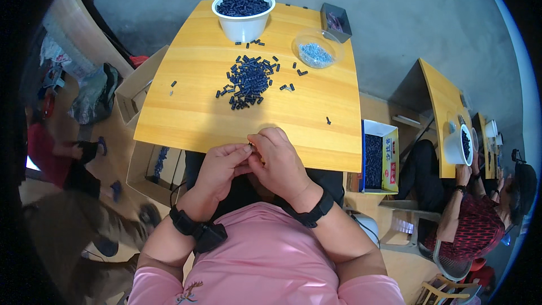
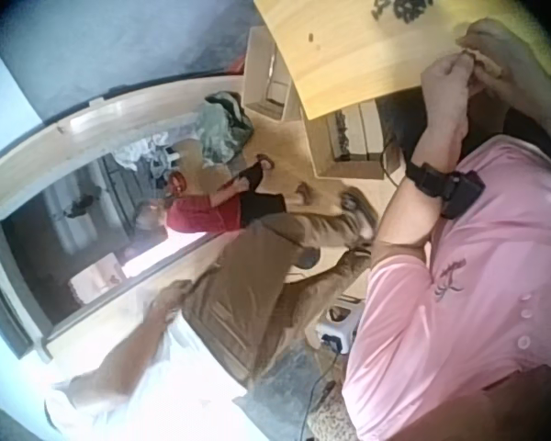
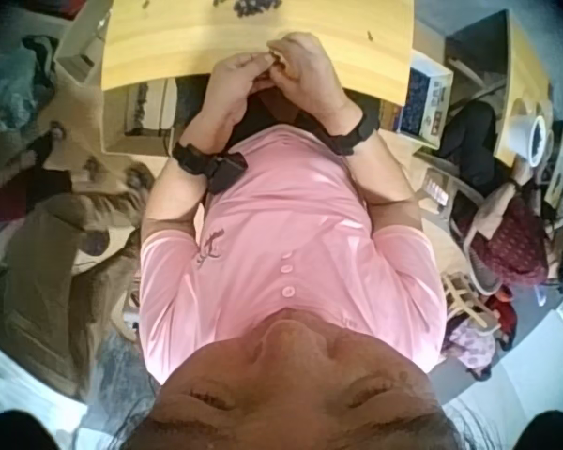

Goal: Manually assembling small black plastic components with red pins at a workstation.

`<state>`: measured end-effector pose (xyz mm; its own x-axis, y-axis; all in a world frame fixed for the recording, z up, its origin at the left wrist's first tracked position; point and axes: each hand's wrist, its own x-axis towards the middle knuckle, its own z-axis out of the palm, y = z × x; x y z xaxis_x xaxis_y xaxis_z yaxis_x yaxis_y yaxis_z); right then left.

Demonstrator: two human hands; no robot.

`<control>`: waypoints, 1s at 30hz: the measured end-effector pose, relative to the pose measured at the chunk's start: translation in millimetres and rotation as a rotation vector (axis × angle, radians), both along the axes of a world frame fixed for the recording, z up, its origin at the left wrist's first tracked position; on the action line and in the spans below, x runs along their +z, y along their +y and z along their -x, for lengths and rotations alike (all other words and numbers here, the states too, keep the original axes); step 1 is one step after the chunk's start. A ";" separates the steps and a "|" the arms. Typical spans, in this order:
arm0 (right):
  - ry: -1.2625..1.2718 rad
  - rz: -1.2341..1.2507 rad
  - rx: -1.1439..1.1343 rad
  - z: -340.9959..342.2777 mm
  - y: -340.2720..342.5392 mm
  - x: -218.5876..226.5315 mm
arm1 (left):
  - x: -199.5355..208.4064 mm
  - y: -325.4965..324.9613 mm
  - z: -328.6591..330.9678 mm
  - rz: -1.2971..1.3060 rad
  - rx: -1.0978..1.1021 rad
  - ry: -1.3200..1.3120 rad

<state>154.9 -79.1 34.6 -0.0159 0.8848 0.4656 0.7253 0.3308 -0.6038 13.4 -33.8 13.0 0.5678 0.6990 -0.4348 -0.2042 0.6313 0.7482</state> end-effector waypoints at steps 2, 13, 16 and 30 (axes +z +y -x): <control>-0.035 0.006 -0.003 -2.0 -2.5 -0.6 | -2.9 -2.6 -0.2 0.015 0.016 -0.010; -0.030 0.101 0.100 -1.4 -19.1 -12.9 | -9.7 -19.4 8.9 0.032 -0.057 0.040; -0.006 0.128 0.124 -5.9 -21.1 -10.5 | -5.1 -18.4 10.5 0.017 -0.100 0.069; -0.044 0.089 0.148 2.6 -25.9 -17.2 | -11.6 -24.9 16.0 -0.007 -0.086 0.104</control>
<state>152.3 -104.9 17.4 -0.1674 0.9092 0.3812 0.6988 0.3822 -0.6047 -2.6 -58.7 1.4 0.5779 0.6528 -0.4897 -0.0710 0.6380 0.7667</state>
